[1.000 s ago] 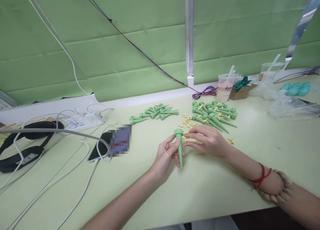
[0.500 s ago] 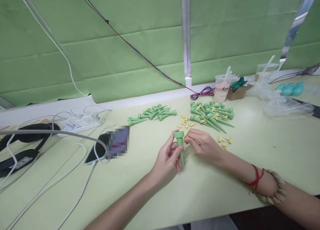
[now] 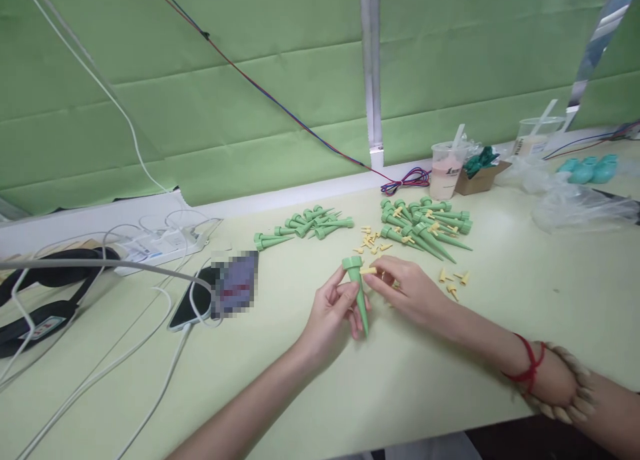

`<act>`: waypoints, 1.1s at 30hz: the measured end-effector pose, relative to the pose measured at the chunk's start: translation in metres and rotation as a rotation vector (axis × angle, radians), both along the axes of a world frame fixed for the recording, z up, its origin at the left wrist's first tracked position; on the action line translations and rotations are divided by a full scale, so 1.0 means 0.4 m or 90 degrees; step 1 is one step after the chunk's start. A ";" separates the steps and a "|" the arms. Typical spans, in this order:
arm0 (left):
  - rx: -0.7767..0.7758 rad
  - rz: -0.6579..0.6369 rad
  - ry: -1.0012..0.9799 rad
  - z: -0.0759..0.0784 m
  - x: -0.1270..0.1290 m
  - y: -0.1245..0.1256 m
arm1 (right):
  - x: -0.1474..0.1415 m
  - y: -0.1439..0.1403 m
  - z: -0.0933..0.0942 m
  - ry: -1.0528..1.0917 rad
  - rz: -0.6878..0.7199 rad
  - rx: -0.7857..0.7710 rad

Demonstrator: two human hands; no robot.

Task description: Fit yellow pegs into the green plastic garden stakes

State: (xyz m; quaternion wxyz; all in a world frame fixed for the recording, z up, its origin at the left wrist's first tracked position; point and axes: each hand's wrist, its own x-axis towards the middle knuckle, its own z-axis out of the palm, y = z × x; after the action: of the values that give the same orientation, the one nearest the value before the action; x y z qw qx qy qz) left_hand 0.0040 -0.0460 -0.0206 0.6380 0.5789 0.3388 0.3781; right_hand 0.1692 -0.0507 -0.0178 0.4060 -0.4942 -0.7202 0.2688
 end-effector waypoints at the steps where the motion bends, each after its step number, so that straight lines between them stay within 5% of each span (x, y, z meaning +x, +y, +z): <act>1: -0.008 0.006 -0.010 0.000 -0.002 0.002 | 0.002 0.000 -0.001 -0.027 -0.018 0.029; 13: -0.142 -0.051 -0.066 0.022 -0.007 0.010 | 0.050 0.031 -0.008 -0.209 0.096 0.174; 21: -0.074 -0.081 0.003 0.017 -0.007 0.006 | 0.044 0.030 -0.017 -0.222 0.120 0.211; 28: -0.019 -0.013 0.038 -0.005 0.009 -0.007 | 0.030 0.019 -0.010 -0.118 0.131 0.132; 33: 0.081 0.082 0.095 -0.006 0.001 -0.008 | 0.017 0.019 -0.021 0.025 0.158 -0.022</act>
State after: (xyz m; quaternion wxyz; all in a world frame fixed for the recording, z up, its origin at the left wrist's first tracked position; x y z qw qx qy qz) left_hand 0.0042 -0.0491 -0.0230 0.5476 0.6219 0.3969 0.3949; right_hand 0.1760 -0.0433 -0.0261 0.3750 -0.4029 -0.7630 0.3390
